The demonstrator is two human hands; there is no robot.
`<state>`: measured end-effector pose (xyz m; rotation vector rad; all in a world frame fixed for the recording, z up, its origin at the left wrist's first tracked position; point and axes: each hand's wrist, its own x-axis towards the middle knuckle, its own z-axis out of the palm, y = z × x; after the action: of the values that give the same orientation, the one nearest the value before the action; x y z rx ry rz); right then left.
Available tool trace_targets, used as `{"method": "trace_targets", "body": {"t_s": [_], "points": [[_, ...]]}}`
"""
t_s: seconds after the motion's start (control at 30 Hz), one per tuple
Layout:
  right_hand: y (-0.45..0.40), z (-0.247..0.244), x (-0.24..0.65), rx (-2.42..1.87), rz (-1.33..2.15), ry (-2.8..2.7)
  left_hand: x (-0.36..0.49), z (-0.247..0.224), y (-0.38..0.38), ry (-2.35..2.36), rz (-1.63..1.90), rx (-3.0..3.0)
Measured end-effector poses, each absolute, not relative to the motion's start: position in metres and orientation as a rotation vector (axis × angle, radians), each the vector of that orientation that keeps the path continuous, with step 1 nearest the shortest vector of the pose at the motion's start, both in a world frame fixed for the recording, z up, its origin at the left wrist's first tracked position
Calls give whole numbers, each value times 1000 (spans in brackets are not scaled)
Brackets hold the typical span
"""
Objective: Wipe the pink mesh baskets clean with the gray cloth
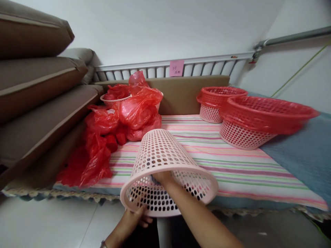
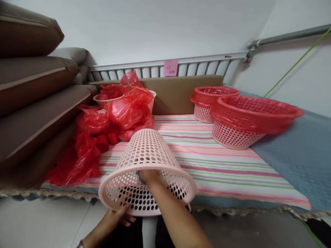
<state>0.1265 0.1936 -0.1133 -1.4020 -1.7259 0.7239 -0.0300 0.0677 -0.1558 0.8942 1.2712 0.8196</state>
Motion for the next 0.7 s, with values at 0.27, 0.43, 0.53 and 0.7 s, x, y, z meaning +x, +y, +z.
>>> {"method": "trace_targets", "body": {"t_s": [0.27, 0.43, 0.53, 0.7], "points": [[57, -133, 152, -1357, 483, -2297, -31, -152, 65, 1258, 849, 955], [48, -115, 166, -1408, 658, -2085, -28, -148, 67, 1233, 835, 925], [74, -111, 154, -1394, 569, -1893, -26, -149, 68, 1189, 791, 934], [143, -121, 122, -1324, 508, -1919, -29, -148, 67, 1210, 752, 927]]}}
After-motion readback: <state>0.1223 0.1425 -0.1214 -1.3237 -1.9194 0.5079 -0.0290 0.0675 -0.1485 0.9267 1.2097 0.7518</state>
